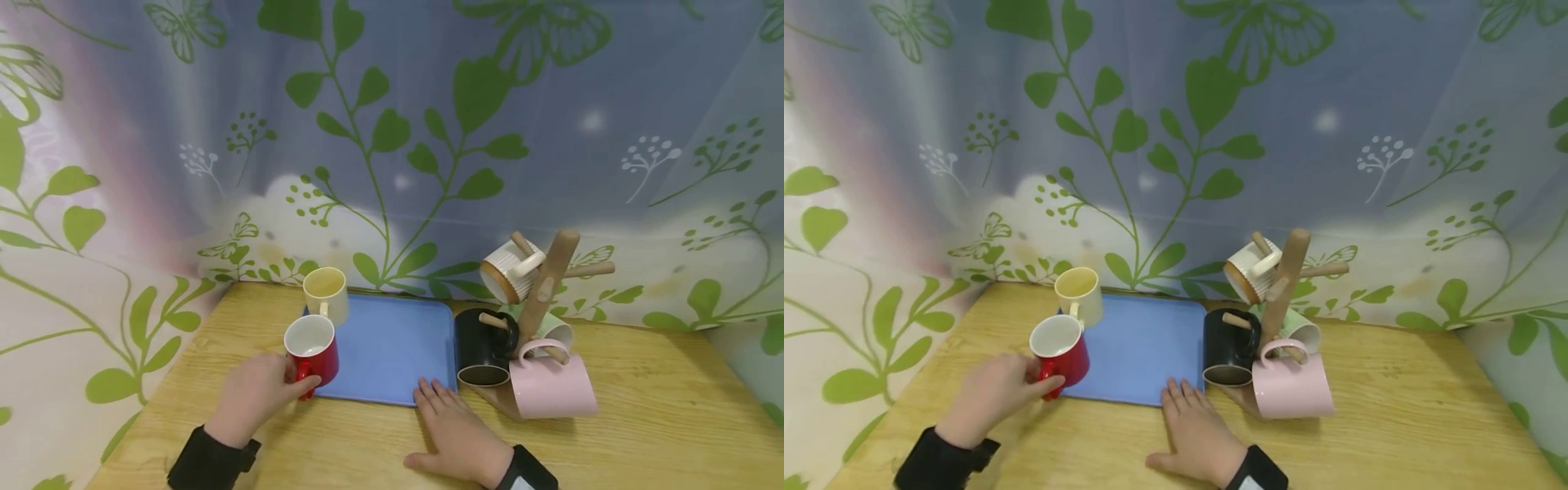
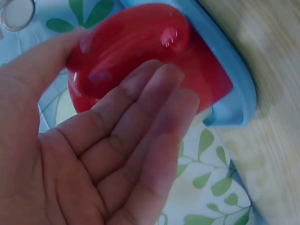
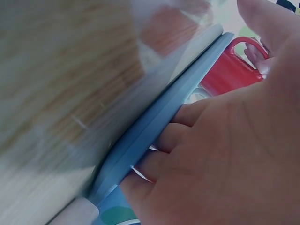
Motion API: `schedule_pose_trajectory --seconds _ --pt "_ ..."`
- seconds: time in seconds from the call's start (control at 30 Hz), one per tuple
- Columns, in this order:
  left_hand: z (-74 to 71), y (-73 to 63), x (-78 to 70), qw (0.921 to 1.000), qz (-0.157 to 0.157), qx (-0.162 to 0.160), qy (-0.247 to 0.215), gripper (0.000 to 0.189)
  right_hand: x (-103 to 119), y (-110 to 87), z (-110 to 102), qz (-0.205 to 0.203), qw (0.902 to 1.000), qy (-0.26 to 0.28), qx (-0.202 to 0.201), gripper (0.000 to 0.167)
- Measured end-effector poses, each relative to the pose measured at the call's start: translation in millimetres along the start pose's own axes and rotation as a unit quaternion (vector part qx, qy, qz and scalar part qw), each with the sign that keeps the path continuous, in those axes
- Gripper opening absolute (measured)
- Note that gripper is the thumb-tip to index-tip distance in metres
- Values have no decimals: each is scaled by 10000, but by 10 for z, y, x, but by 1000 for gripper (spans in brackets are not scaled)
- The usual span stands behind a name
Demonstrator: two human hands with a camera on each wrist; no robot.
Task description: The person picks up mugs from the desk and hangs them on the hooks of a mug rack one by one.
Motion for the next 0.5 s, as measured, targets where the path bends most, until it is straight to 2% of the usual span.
schedule_pose_trajectory --seconds 0.27,0.5 --pt "-3 -13 -34 9992 198 -326 103 44 -7 5 35 48 9999 57 125 97" --pt "-2 -17 24 9995 55 -321 -39 31 -14 -7 28 88 9994 181 268 97"
Point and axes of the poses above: each hand's wrist, its own y-axis towards the middle knuckle, its own z-axis out of the palm, x = y × z, the point moved 10 cm from there along y, towards the middle knuckle, and after that the axes turned 1 degree about -y, right-handed, at the moved point
